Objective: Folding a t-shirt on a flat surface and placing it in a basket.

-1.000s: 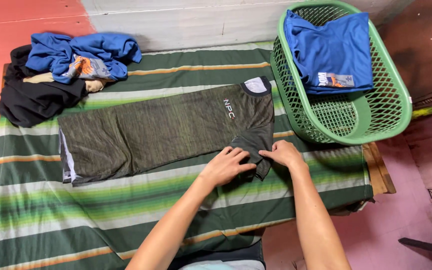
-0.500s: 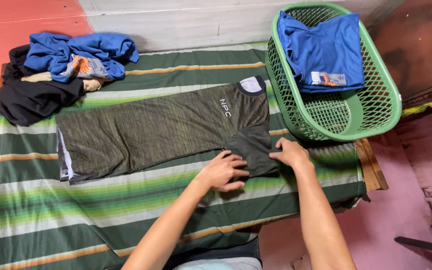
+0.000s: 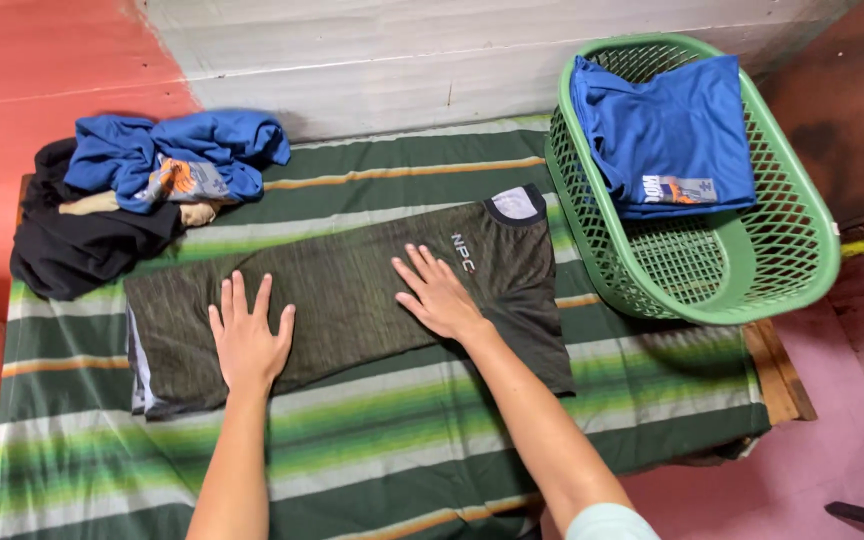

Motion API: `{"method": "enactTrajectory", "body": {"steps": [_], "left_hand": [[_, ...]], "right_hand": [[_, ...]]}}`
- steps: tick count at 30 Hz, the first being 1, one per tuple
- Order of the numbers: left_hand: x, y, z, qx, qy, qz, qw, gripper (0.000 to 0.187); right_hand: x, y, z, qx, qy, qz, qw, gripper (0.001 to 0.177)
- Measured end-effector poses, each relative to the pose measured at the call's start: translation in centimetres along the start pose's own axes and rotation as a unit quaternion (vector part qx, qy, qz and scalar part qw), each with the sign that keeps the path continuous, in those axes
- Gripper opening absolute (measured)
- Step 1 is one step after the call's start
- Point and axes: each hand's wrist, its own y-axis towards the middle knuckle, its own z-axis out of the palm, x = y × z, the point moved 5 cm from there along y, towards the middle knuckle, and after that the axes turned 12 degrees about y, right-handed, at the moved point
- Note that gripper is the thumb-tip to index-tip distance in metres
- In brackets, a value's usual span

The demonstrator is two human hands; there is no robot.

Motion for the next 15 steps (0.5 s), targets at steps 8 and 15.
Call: {"method": "enactTrajectory", "body": {"steps": [8, 15], "left_hand": [[-0.8, -0.2, -1.5, 0.025, -0.003, -0.019, 1.0, 0.063], [-0.9, 0.3, -1.8, -0.001, 0.008, -0.011, 1.0, 0.064]], "right_hand": [[-13.4, -5.2, -8.2, -0.072, -0.156, 0.199, 0.965, 0.076], [-1.1, 2.5, -3.0, -0.054, -0.057, 0.09, 0.993, 0.075]]}}
